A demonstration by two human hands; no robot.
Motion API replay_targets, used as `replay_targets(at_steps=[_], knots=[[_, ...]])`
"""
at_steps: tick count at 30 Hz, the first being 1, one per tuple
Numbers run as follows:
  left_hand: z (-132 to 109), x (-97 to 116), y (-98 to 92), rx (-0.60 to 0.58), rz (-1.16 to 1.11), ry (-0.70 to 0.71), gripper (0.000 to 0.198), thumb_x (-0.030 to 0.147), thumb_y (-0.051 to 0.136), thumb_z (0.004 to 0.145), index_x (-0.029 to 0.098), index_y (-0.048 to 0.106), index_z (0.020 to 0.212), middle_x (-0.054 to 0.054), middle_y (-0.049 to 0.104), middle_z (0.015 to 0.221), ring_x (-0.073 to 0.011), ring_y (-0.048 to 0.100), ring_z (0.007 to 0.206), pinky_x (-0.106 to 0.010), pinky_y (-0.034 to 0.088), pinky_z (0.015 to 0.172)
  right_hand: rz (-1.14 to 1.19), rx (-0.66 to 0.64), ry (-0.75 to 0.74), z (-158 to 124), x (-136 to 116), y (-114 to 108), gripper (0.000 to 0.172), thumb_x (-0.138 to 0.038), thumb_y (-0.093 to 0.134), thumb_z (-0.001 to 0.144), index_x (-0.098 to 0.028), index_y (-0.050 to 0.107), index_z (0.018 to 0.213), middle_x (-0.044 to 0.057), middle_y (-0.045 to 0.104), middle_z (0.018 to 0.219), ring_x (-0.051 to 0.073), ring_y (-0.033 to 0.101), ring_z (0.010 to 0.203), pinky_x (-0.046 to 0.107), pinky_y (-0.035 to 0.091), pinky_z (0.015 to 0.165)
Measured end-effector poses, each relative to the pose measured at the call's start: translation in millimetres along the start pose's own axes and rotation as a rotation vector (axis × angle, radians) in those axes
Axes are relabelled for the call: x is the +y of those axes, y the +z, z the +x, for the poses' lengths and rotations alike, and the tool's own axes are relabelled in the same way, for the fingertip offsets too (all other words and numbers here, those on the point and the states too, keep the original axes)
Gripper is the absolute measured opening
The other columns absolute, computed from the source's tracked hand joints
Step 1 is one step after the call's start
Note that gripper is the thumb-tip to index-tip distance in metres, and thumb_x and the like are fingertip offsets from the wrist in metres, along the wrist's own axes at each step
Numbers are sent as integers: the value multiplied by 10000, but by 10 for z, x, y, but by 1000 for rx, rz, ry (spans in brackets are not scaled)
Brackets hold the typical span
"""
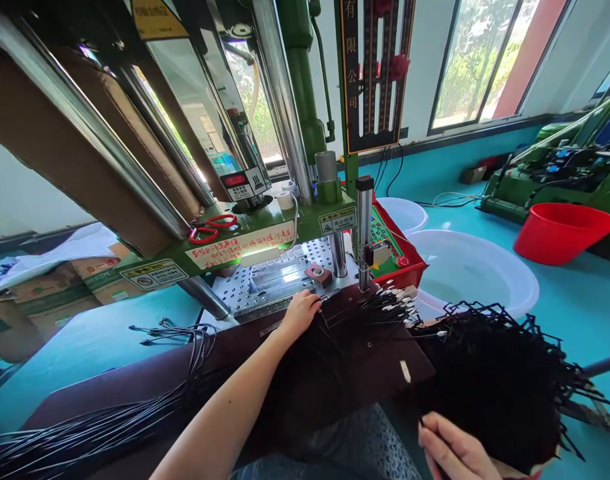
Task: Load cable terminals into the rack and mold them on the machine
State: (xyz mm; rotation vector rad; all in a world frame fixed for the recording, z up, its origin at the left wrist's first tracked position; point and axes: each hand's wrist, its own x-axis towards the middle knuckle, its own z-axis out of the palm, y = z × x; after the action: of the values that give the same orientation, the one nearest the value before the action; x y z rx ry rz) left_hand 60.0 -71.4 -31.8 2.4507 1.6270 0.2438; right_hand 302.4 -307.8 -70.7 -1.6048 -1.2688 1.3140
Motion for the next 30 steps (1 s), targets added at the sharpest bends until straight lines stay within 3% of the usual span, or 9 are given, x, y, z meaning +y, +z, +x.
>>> replay_targets(at_steps=[2, 4, 6, 9, 13, 30], knots=[[-2, 0, 0, 1, -15, 22, 290, 296, 373, 869, 191, 618, 984, -72, 577, 974, -196, 498, 933, -321, 375, 829, -123, 68, -40, 268, -324, -35, 422, -619, 347, 770, -278, 420, 533, 41, 454, 488, 152, 428, 405, 290, 321, 403], [-15, 2, -4, 13, -29, 43, 291, 267, 366, 869, 173, 601, 1013, -80, 573, 998, -198, 491, 949, -328, 368, 852, -354, 142, -202, 616, -690, 13, 374, -495, 312, 841, -254, 434, 583, 17, 479, 536, 147, 463, 435, 290, 364, 458], [-30, -1, -8, 24, -41, 61, 296, 244, 361, 868, 162, 584, 1044, -84, 573, 1012, -198, 485, 963, -327, 364, 868, -704, 128, -388, 964, -999, 136, 327, -366, 320, 860, -220, 469, 609, 44, 557, 704, 165, 563, 630, 288, 403, 598], [-26, -15, -12, 19, -57, 78, 303, 233, 351, 868, 154, 599, 1024, -87, 585, 980, -198, 495, 946, -317, 373, 862, -1105, 53, -431, 1335, -1249, 366, 293, -246, 332, 854, -184, 536, 653, 65, 606, 759, 194, 598, 707, 288, 388, 620], [31, -52, -17, -3, -90, 76, 315, 224, 337, 868, 160, 633, 954, -89, 591, 944, -193, 519, 920, -306, 390, 842, -1196, 4, -437, 1504, -1292, 518, 289, -217, 353, 853, -157, 591, 700, 89, 642, 757, 221, 619, 719, 295, 380, 624], [76, -112, -52, -42, -185, 90, 302, 231, 362, 859, 174, 636, 974, -77, 590, 972, -186, 537, 929, -291, 403, 843, -1277, -20, -399, 1493, -1293, 506, 279, -219, 350, 872, -165, 561, 699, 72, 630, 766, 189, 608, 708, 276, 338, 601]])
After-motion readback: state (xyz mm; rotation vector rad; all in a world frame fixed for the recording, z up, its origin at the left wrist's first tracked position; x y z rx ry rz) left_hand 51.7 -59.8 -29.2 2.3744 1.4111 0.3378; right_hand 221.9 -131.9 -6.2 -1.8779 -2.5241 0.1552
